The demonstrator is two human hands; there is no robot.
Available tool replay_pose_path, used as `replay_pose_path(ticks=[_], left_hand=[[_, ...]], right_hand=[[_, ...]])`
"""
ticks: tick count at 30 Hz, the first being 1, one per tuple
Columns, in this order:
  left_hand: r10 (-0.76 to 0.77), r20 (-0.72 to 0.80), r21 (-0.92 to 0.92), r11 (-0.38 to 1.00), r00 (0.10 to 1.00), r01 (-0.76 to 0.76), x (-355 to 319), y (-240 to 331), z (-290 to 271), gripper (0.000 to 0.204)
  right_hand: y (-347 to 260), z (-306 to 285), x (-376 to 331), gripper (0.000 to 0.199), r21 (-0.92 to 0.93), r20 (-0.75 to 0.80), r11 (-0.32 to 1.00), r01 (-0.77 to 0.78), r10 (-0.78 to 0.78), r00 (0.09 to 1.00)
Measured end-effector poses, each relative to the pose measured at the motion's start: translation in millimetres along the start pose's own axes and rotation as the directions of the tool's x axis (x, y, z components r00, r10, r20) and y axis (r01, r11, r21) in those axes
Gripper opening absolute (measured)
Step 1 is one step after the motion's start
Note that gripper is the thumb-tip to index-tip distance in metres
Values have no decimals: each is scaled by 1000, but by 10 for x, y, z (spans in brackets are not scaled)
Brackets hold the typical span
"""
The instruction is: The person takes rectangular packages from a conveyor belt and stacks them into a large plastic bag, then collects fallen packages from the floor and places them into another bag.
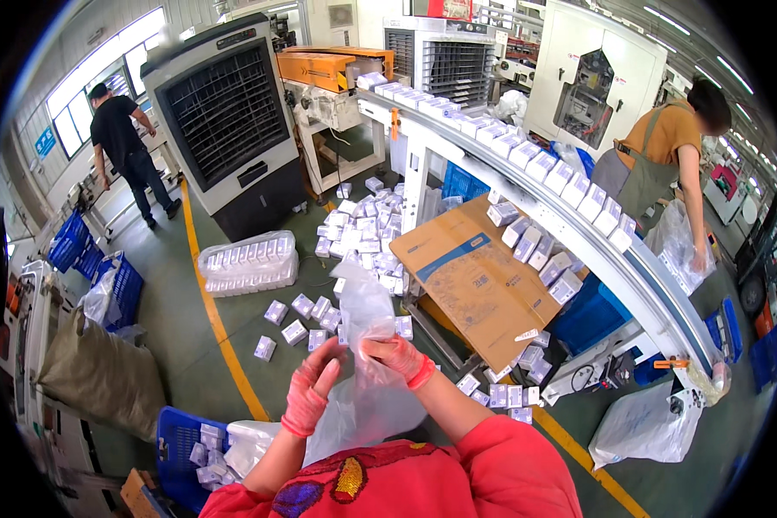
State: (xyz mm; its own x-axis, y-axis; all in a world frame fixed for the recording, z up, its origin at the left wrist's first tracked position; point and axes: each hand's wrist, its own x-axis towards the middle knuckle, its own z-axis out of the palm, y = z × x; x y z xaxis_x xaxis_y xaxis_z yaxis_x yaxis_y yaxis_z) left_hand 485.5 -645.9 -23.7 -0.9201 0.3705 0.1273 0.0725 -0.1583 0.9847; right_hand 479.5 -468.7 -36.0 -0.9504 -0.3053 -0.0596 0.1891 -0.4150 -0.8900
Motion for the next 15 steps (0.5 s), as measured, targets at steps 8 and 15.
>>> replay_pose_path(ticks=[8, 15], left_hand=[[-88, 120, 492, 870, 989, 17, 162, 284, 562, 27], [83, -25, 546, 836, 996, -56, 25, -166, 638, 23]], right_hand=[[-304, 93, -204, 9, -434, 47, 888, 153, -148, 988], [-15, 1, -560, 22, -523, -136, 852, -40, -37, 990]])
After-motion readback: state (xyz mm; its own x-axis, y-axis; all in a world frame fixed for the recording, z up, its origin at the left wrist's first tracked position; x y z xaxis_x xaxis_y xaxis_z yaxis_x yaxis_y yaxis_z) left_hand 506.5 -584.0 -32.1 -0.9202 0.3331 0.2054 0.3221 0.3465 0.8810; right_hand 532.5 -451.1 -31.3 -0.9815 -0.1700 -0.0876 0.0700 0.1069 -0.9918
